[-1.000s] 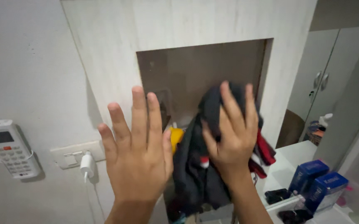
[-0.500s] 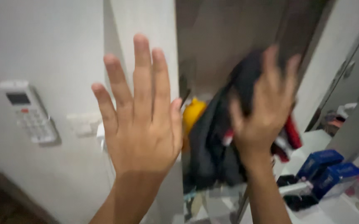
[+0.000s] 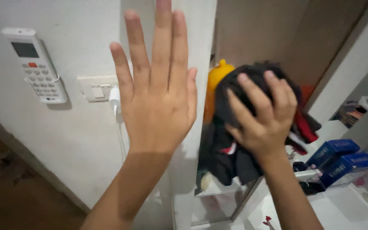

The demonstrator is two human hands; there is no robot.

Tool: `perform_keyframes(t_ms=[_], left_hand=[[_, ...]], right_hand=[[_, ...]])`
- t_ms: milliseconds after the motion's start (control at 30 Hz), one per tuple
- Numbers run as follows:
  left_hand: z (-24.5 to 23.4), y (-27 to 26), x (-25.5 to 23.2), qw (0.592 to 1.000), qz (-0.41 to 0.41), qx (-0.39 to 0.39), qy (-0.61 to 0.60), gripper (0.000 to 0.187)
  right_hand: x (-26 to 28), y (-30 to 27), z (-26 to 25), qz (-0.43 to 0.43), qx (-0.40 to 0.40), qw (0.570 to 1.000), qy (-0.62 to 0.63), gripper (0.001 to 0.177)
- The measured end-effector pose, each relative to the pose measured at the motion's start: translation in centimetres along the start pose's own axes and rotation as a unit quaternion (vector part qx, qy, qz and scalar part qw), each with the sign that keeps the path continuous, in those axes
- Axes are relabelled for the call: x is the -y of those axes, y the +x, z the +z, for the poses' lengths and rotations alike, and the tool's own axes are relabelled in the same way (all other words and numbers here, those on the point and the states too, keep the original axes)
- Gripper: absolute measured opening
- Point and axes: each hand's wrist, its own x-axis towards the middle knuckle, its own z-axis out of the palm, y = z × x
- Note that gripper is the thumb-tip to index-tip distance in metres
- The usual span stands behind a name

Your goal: The person sprays a cleaning solution onto a glass cabinet door and wipes it with a dark cloth. They then wipe the white cabinet frame and the interior shelf containing yellow rubber ducks. The person repeats the spray and wipe cycle on the glass door and the white surface below.

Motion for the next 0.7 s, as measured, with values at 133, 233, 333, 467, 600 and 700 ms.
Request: perform_keyframes(t_ms=[133,233,333,467,600,700], left_hand=[[0.3,-0.8,-0.1,1.000,0.005,0.011,0.001,0.070],[0.4,-1.1,-0.2,1.000,0.006,-0.006,0.014,0.074],[0.2,-2.0,-0.7,0.999,-0.009,-0.038,0.027,0.074],[-0.1,-3.7,-1.7,0.997,-0.031,-0.063,0.015,0.074],[-0.4,-5.4,-2.2,0.997,-0.017,-0.070,0.010,0.072],[0.1,-5.5,-2.2,0.998,-0.011,-0.066,0.016,0.072]], right_hand=[[-3.0,0.2,-0.4,0.136,-0.015,0.990,-0.013,0.044],[-3.7,3.3,0.3,0.187,-0.052,0.981,-0.018,0.047],[-1.2,5.7,1.5,0.142,-0.055,0.988,0.012,0.050],[4.5,2.2,1.7,0.131,-0.038,0.986,0.098,0.056],[7.7,-4.9,0.0,0.075,-0.007,0.991,0.110,0.051],[7.5,-6.5,-0.2,0.039,-0.005,0.995,0.089,0.038]])
